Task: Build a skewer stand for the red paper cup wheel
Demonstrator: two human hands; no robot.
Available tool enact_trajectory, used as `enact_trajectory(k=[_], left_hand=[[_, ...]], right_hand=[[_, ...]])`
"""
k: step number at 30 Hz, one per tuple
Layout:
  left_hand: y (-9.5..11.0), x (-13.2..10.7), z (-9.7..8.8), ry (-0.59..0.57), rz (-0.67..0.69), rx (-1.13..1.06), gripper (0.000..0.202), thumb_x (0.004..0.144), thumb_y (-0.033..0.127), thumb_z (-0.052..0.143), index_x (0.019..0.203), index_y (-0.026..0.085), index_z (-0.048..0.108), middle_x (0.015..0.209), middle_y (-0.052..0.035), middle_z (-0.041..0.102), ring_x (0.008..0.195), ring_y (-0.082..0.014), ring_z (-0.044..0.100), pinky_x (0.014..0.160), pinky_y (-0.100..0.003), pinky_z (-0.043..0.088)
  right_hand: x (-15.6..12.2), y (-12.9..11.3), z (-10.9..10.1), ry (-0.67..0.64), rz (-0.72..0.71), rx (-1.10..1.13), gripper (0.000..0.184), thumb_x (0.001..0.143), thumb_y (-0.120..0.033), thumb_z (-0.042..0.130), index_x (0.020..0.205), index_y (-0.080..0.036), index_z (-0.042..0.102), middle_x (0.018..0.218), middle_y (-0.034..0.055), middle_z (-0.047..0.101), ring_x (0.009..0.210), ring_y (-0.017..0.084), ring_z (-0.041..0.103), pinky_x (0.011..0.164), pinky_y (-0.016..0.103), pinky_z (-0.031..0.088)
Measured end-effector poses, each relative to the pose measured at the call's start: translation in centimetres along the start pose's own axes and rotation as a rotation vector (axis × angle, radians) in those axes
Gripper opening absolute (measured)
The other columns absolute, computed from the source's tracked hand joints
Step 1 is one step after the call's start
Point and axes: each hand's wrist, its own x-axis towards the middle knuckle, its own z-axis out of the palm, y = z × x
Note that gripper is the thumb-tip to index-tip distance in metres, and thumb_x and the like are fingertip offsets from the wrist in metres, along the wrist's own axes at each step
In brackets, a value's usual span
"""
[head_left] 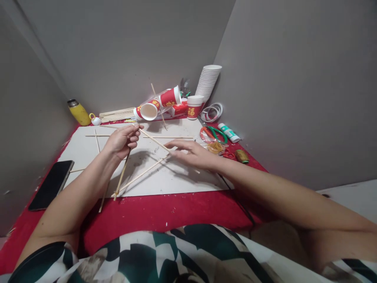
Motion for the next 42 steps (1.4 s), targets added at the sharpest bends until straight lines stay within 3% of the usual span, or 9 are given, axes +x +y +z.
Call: enact_trajectory(k=[3, 6, 12, 18, 22, 30, 36, 42], left_hand=[[0.5, 0.6, -0.7, 0.004, -0.068, -0.073, 0.015, 0.090, 0.007, 0.050, 0.081, 0.005, 0.063, 0.056, 0.0045, 0.045, 0.035, 0.0015, 0.034, 0.030, -0.007, 0.020], [0.7, 0.8, -1.0, -0.006, -0.102, -0.129, 0.018, 0.092, 0.007, 0.048, 0.082, 0.005, 0.062, 0.055, 0.0043, 0.045, 0.034, 0.0014, 0.036, 0.029, -0.007, 0.021], [1.1, 1.0, -1.2, 0.046, -0.120, -0.170, 0.019, 0.093, 0.008, 0.048, 0.079, 0.006, 0.061, 0.053, 0.0035, 0.046, 0.032, 0.0010, 0.036, 0.028, -0.007, 0.022], [1.2, 2.5, -2.7, 0.191, -0.091, -0.165, 0.023, 0.094, 0.008, 0.043, 0.075, 0.008, 0.057, 0.048, 0.0054, 0.045, 0.031, 0.0014, 0.034, 0.031, -0.007, 0.025], [0.8, 4.1, -4.6, 0.275, -0.091, -0.155, 0.020, 0.090, 0.006, 0.046, 0.072, 0.012, 0.053, 0.048, 0.0047, 0.046, 0.030, 0.0008, 0.033, 0.030, -0.007, 0.025], [-0.8, 5.6, -6.1, 0.343, -0.130, -0.088, 0.010, 0.078, 0.004, 0.053, 0.077, 0.014, 0.054, 0.054, 0.0004, 0.056, 0.032, -0.0028, 0.035, 0.029, -0.010, 0.027], [-2.0, 5.7, -6.0, 0.376, -0.161, -0.012, 0.012, 0.079, 0.003, 0.051, 0.074, 0.014, 0.052, 0.055, -0.0034, 0.061, 0.032, -0.0027, 0.034, 0.029, -0.011, 0.028], [-2.4, 6.0, -6.4, 0.397, -0.157, 0.080, 0.011, 0.080, 0.002, 0.052, 0.074, 0.012, 0.054, 0.054, -0.0037, 0.062, 0.032, -0.0028, 0.037, 0.031, -0.011, 0.033]], right_hand=[[0.3, 0.1, -0.1, 0.023, 0.143, 0.052, 0.037, 0.100, -0.032, 0.038, 0.115, -0.017, 0.068, 0.122, 0.0110, 0.068, 0.109, 0.020, 0.062, 0.090, 0.036, 0.050], [0.6, 0.8, 0.3, -0.047, 0.130, 0.017, 0.032, 0.095, -0.028, 0.049, 0.118, -0.018, 0.067, 0.123, 0.0101, 0.068, 0.108, 0.020, 0.063, 0.085, 0.032, 0.052], [0.7, 2.1, 1.1, -0.162, 0.010, -0.104, 0.027, 0.090, -0.030, 0.055, 0.100, -0.014, 0.074, 0.093, 0.0101, 0.074, 0.084, 0.019, 0.067, 0.078, 0.032, 0.050], [-1.7, 1.9, 1.0, -0.293, 0.121, -0.065, 0.032, 0.091, -0.036, 0.051, 0.094, -0.014, 0.075, 0.088, 0.0070, 0.076, 0.079, 0.018, 0.068, 0.073, 0.029, 0.048], [-2.9, 1.1, 1.1, -0.291, 0.149, -0.174, 0.029, 0.092, -0.034, 0.052, 0.094, -0.016, 0.075, 0.085, 0.0062, 0.076, 0.075, 0.017, 0.067, 0.069, 0.028, 0.046], [-3.3, 0.3, 2.3, -0.246, -0.166, -0.622, 0.031, 0.097, -0.029, 0.048, 0.080, -0.017, 0.071, 0.080, 0.0087, 0.069, 0.076, 0.019, 0.057, 0.069, 0.030, 0.037], [-2.7, 0.4, 3.2, -0.294, -0.187, -0.728, 0.035, 0.098, -0.021, 0.043, 0.073, -0.015, 0.066, 0.073, 0.0077, 0.063, 0.069, 0.016, 0.048, 0.065, 0.030, 0.030], [-2.3, 0.2, 3.3, -0.323, -0.177, -0.698, 0.036, 0.099, -0.022, 0.042, 0.072, -0.014, 0.064, 0.074, 0.0079, 0.062, 0.070, 0.015, 0.047, 0.067, 0.030, 0.030]])
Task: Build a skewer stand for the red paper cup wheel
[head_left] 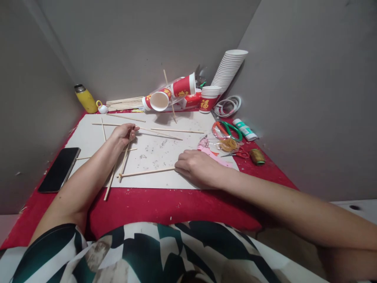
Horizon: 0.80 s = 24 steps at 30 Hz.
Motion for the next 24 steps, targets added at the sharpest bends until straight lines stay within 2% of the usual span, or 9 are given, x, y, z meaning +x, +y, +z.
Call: enact_trajectory(k=[4, 8, 13, 19, 24], left_hand=[[-0.2, 0.3, -0.3, 0.022, 0.048, 0.098, 0.008, 0.078, 0.005, 0.060, 0.080, 0.012, 0.058, 0.055, -0.0052, 0.065, 0.033, -0.0066, 0.046, 0.033, -0.015, 0.039], [-0.3, 0.1, -0.8, 0.033, 0.107, 0.238, 0.008, 0.077, 0.007, 0.068, 0.078, 0.011, 0.061, 0.054, -0.0085, 0.066, 0.036, -0.0117, 0.054, 0.038, -0.020, 0.046], [-0.1, -0.8, -1.0, 0.029, 0.164, 0.422, 0.016, 0.071, 0.011, 0.076, 0.065, 0.012, 0.062, 0.052, -0.0105, 0.065, 0.036, -0.0147, 0.056, 0.038, -0.022, 0.044], [0.1, -1.6, -1.5, 0.064, 0.260, 0.677, 0.023, 0.070, 0.013, 0.074, 0.053, 0.016, 0.059, 0.043, -0.0034, 0.057, 0.038, -0.0159, 0.055, 0.040, -0.022, 0.040], [1.2, -3.0, -1.8, 0.113, 0.369, 0.814, 0.020, 0.063, 0.008, 0.074, 0.052, 0.017, 0.062, 0.042, -0.0001, 0.052, 0.048, -0.0158, 0.054, 0.049, -0.022, 0.039]], right_hand=[[0.1, -0.2, -0.4, -0.028, 0.003, 0.081, 0.031, 0.099, -0.021, 0.041, 0.077, -0.015, 0.062, 0.074, 0.0067, 0.060, 0.068, 0.015, 0.047, 0.065, 0.030, 0.029], [0.2, -0.3, -1.0, -0.053, 0.024, 0.087, 0.023, 0.100, -0.023, 0.041, 0.088, -0.016, 0.060, 0.074, 0.0052, 0.060, 0.067, 0.015, 0.047, 0.064, 0.031, 0.028], [0.4, 0.0, -1.0, -0.038, -0.039, 0.085, 0.025, 0.099, -0.022, 0.044, 0.080, -0.017, 0.061, 0.073, 0.0051, 0.061, 0.066, 0.015, 0.047, 0.064, 0.031, 0.029], [0.3, 0.2, -1.1, -0.056, -0.072, 0.051, 0.027, 0.097, -0.016, 0.045, 0.079, -0.017, 0.065, 0.074, 0.0063, 0.061, 0.068, 0.016, 0.049, 0.065, 0.031, 0.030], [0.2, 0.0, -1.3, -0.075, -0.073, 0.025, 0.023, 0.094, -0.011, 0.047, 0.080, -0.016, 0.065, 0.075, 0.0073, 0.061, 0.068, 0.016, 0.049, 0.064, 0.031, 0.029]])
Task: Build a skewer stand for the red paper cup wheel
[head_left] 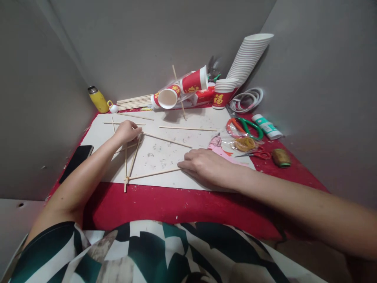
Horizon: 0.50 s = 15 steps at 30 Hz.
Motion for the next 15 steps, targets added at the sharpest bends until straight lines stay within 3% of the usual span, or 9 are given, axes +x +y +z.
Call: enact_trajectory(k=[3, 6, 11, 15], left_hand=[[0.8, -0.8, -1.3, 0.092, 0.133, 0.115, 0.013, 0.063, 0.009, 0.075, 0.057, 0.017, 0.066, 0.047, -0.0004, 0.053, 0.059, -0.0175, 0.056, 0.059, -0.023, 0.041], [1.1, -1.5, -3.0, 0.136, 0.222, 0.191, 0.005, 0.066, 0.015, 0.074, 0.065, 0.016, 0.069, 0.055, -0.0023, 0.059, 0.058, -0.0168, 0.057, 0.061, -0.024, 0.042], [-0.2, -2.4, -5.8, 0.151, 0.204, 0.132, 0.009, 0.071, 0.016, 0.071, 0.063, 0.014, 0.066, 0.058, -0.0053, 0.064, 0.049, -0.0130, 0.057, 0.051, -0.021, 0.042], [-0.8, -4.2, -6.7, 0.191, 0.166, 0.147, 0.020, 0.078, 0.020, 0.065, 0.059, 0.017, 0.061, 0.054, -0.0038, 0.064, 0.048, -0.0131, 0.059, 0.047, -0.019, 0.041]], right_hand=[[-0.1, 0.0, 0.2, 0.014, -0.025, -0.016, 0.022, 0.092, -0.009, 0.048, 0.078, -0.016, 0.064, 0.074, 0.0075, 0.061, 0.066, 0.016, 0.048, 0.064, 0.031, 0.028], [-0.3, -0.2, 0.5, 0.053, -0.040, -0.017, 0.025, 0.094, -0.011, 0.045, 0.078, -0.016, 0.064, 0.072, 0.0075, 0.061, 0.064, 0.016, 0.049, 0.063, 0.032, 0.029], [-1.4, 0.3, -0.1, 0.132, -0.061, 0.031, 0.025, 0.096, -0.023, 0.045, 0.089, -0.017, 0.068, 0.077, 0.0095, 0.065, 0.068, 0.018, 0.056, 0.065, 0.033, 0.036], [-3.6, 2.6, -2.2, 0.352, 0.017, 0.057, 0.026, 0.095, -0.032, 0.049, 0.104, -0.020, 0.071, 0.090, 0.0114, 0.072, 0.081, 0.024, 0.065, 0.072, 0.037, 0.045]])
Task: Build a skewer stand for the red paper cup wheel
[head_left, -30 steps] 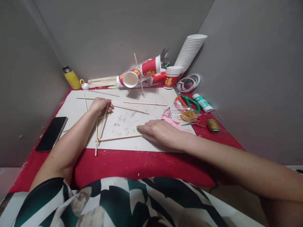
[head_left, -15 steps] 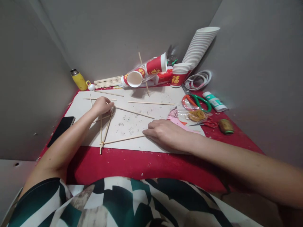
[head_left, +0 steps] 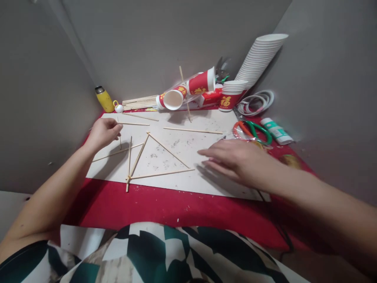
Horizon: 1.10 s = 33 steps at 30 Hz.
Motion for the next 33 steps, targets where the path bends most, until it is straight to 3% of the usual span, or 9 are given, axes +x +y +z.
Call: enact_trajectory(k=[5, 8, 11, 15, 21, 25, 29, 33], left_hand=[[1.0, -3.1, 0.4, -0.042, 0.066, 0.134, 0.035, 0.085, 0.027, 0.058, 0.052, 0.017, 0.056, 0.046, 0.0006, 0.055, 0.043, -0.0090, 0.049, 0.047, -0.018, 0.035], [1.9, -4.5, 1.6, -0.131, 0.098, 0.079, 0.035, 0.087, 0.031, 0.057, 0.054, 0.018, 0.055, 0.049, 0.0009, 0.056, 0.047, -0.0098, 0.051, 0.050, -0.019, 0.038], [3.5, -5.5, 3.0, -0.230, 0.142, 0.031, 0.033, 0.085, 0.036, 0.059, 0.058, 0.018, 0.055, 0.054, 0.0006, 0.059, 0.052, -0.0113, 0.054, 0.056, -0.021, 0.043], [6.1, -6.5, 4.6, -0.418, 0.219, 0.098, 0.033, 0.086, 0.041, 0.056, 0.062, 0.018, 0.055, 0.059, -0.0004, 0.061, 0.056, -0.0136, 0.057, 0.056, -0.023, 0.044], [9.2, -7.4, 7.3, -0.536, 0.400, 0.134, 0.017, 0.085, 0.032, 0.053, 0.079, 0.018, 0.060, 0.069, -0.0004, 0.064, 0.058, -0.0139, 0.059, 0.056, -0.025, 0.044], [12.1, -7.7, 10.8, -0.624, 0.469, 0.076, 0.018, 0.085, 0.031, 0.054, 0.080, 0.016, 0.062, 0.068, -0.0016, 0.065, 0.057, -0.0133, 0.058, 0.056, -0.024, 0.044], [15.8, -7.1, 15.5, -0.674, 0.497, 0.030, 0.014, 0.083, 0.025, 0.055, 0.077, 0.015, 0.063, 0.067, -0.0023, 0.065, 0.055, -0.0118, 0.058, 0.052, -0.022, 0.043], [18.8, -4.8, 20.3, -0.611, 0.433, -0.067, 0.006, 0.079, 0.015, 0.057, 0.078, 0.014, 0.063, 0.065, -0.0015, 0.064, 0.054, -0.0112, 0.060, 0.051, -0.021, 0.044]], right_hand=[[-2.5, 2.6, -4.8, 0.327, 0.364, 0.026, 0.023, 0.089, -0.034, 0.059, 0.101, -0.021, 0.074, 0.093, 0.0092, 0.076, 0.078, 0.019, 0.067, 0.070, 0.034, 0.049], [-3.2, 3.8, -6.2, 0.420, 0.605, 0.026, 0.020, 0.086, -0.027, 0.062, 0.093, -0.014, 0.076, 0.088, 0.0101, 0.076, 0.071, 0.015, 0.063, 0.068, 0.030, 0.047], [-3.4, 5.6, -6.3, 0.367, 0.794, -0.073, 0.023, 0.085, -0.024, 0.062, 0.095, -0.010, 0.077, 0.085, 0.0108, 0.075, 0.069, 0.014, 0.058, 0.067, 0.029, 0.042], [-4.1, 7.8, -5.7, 0.174, 0.969, -0.185, 0.023, 0.085, -0.027, 0.061, 0.093, -0.014, 0.077, 0.081, 0.0078, 0.073, 0.065, 0.015, 0.054, 0.058, 0.028, 0.034], [-4.8, 8.1, -4.8, -0.100, 1.001, -0.090, 0.037, 0.084, -0.052, 0.058, 0.075, -0.019, 0.071, 0.071, 0.0057, 0.068, 0.058, 0.015, 0.051, 0.053, 0.029, 0.030], [-4.4, 8.3, -3.5, -0.220, 0.944, -0.133, 0.031, 0.084, -0.047, 0.059, 0.081, -0.019, 0.072, 0.082, 0.0089, 0.070, 0.065, 0.017, 0.054, 0.054, 0.029, 0.030], [-4.8, 9.4, -3.1, -0.187, 0.906, -0.092, 0.018, 0.083, -0.030, 0.058, 0.084, -0.018, 0.072, 0.082, 0.0069, 0.069, 0.066, 0.015, 0.053, 0.055, 0.027, 0.030], [-6.1, 10.8, -4.1, -0.047, 0.887, -0.015, 0.019, 0.085, -0.026, 0.054, 0.085, -0.016, 0.070, 0.080, 0.0049, 0.069, 0.063, 0.013, 0.051, 0.055, 0.025, 0.032]])
